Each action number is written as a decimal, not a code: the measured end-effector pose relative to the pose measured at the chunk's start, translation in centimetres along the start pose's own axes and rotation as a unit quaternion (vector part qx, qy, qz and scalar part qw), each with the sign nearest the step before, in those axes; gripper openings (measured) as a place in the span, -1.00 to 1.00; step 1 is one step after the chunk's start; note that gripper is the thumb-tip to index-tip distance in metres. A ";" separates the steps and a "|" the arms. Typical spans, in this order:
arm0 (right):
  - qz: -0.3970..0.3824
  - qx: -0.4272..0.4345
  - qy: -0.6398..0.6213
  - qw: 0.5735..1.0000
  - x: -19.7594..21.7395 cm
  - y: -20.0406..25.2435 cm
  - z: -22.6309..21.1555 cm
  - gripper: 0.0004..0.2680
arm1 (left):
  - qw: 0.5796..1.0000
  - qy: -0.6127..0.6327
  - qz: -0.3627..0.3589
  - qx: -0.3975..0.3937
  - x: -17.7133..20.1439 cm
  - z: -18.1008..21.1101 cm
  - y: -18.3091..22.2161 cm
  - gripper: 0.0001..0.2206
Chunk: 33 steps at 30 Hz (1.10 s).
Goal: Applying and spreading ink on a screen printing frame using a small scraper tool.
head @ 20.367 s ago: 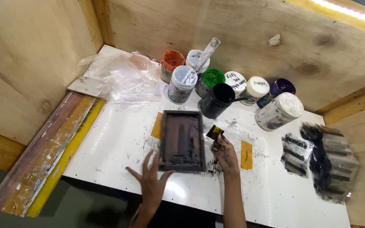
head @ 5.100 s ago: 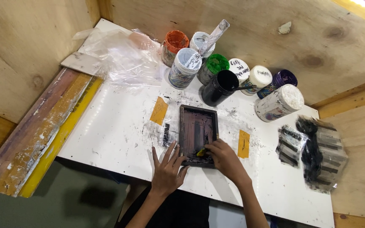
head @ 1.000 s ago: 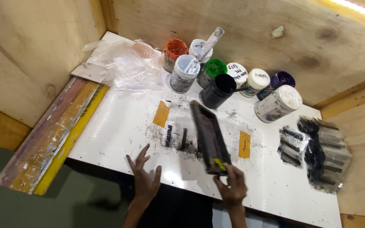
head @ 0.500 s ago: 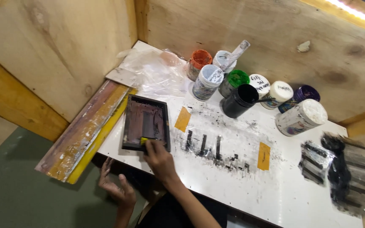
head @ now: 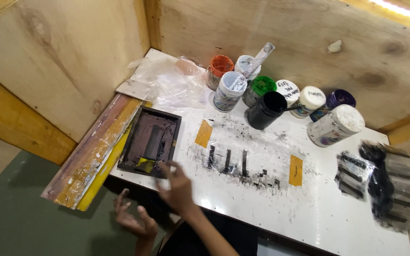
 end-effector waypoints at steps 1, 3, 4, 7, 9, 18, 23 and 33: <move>0.001 -0.001 0.003 1.000 1.9 0.0 2.2 -0.61 | 1.000 0.003 -0.002 0.001 -0.2 0.0 0.3 -0.82; 0.078 -0.035 0.035 0.996 6.7 0.2 7.0 -0.78 | 0.994 -0.014 -0.059 -0.088 -1.1 1.4 1.1 -0.80; 0.079 -0.036 0.037 0.996 8.9 0.2 10.0 -0.78 | 0.994 -0.013 -0.060 -0.087 -1.8 2.3 1.0 -0.80; 0.071 -0.122 0.127 0.982 15.0 0.3 18.6 -0.83 | 0.985 0.037 -0.115 -0.124 -5.3 5.4 1.0 -0.91; -0.025 -0.216 0.144 0.965 17.3 0.8 22.8 -0.78 | 0.971 0.085 -0.200 -0.099 -8.8 6.6 1.7 -0.84; -0.202 -0.270 0.113 0.935 16.9 -2.2 23.6 -0.83 | 0.953 -0.037 -0.291 -0.080 -15.9 5.1 6.3 -0.81; -0.206 -0.297 0.046 0.931 19.1 -3.0 22.4 -0.87 | 0.949 -0.064 -0.300 -0.072 -16.1 5.2 6.0 -0.79; 0.206 -0.302 -0.222 0.904 38.2 6.8 29.8 -0.87 | 0.950 -0.071 -0.289 -0.090 -15.7 6.2 5.6 -0.79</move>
Point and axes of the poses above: each hand's wrist, its own y-axis away from the middle knuckle, its own x-axis out of the back of the hand, z = x × y, the point moved 7 cm from there along -y, towards the middle knuckle, and after that the axes turned 5 degrees about -y, right-handed, at the moved point
